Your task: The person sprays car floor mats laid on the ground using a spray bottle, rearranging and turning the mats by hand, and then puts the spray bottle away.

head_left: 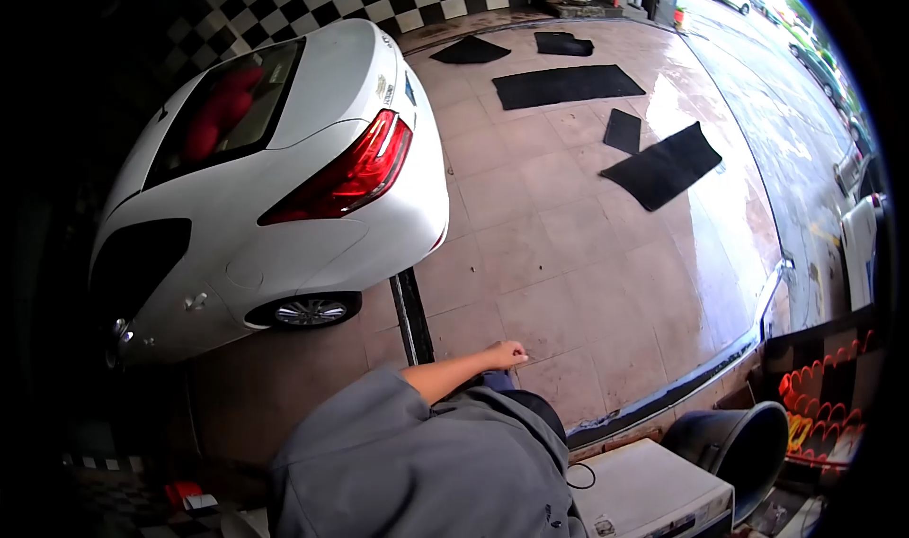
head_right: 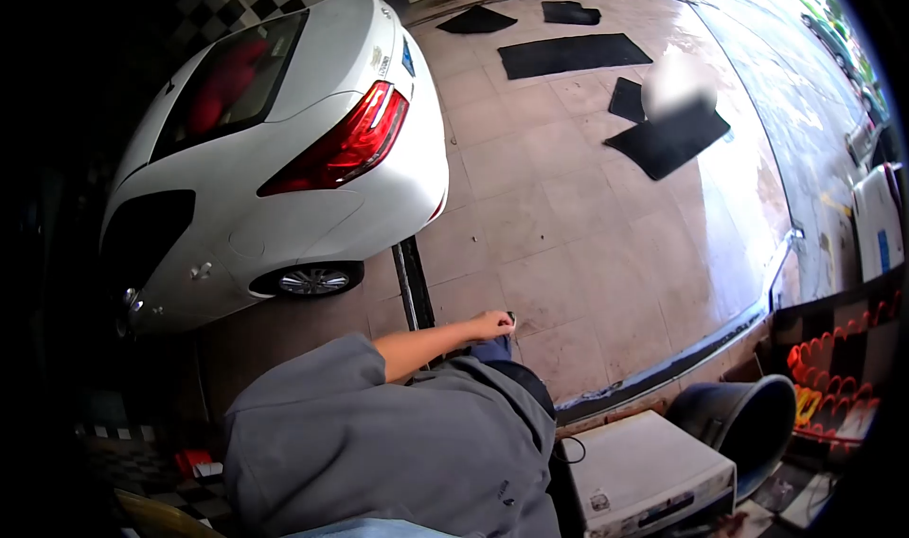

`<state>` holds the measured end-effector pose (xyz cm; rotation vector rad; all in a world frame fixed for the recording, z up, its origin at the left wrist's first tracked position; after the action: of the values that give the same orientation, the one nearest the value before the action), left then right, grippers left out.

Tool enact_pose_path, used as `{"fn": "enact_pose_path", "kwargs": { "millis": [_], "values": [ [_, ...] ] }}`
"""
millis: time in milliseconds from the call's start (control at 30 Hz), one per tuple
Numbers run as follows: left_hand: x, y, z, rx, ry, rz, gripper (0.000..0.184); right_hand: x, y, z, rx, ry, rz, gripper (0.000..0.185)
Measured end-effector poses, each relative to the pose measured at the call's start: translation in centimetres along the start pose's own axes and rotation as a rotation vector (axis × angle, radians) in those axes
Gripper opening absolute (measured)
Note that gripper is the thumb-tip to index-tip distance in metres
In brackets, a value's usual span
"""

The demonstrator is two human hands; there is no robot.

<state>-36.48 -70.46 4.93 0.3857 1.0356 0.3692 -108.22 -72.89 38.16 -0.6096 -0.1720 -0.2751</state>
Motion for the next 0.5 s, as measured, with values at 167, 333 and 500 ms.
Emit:
{"fn": "enact_pose_path", "kwargs": {
  "millis": [167,333,500],
  "values": [
    [0.2,-2.7,-0.2,0.210,0.126,-0.002,0.039,14.2,7.9,-12.2,0.525,-0.957,-0.632,0.033],
    [-22.2,3.0,-4.2,0.744,0.307,-0.603,0.036,29.5,10.6,-14.7,0.576,-1.217,-0.600,0.035],
    [-28.9,10.1,-10.8,1.142,0.122,-0.634,0.031,32.4,14.7,-7.7,0.248,-1.323,-0.444,0.018]
  ]
}}
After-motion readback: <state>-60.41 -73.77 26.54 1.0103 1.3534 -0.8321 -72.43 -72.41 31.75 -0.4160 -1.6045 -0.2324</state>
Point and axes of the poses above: each hand's wrist, its own y-axis away from the middle knuckle, its own z-axis out of the back of the hand, x = y × z, the point moved 6 cm from there along -y, towards the middle knuckle
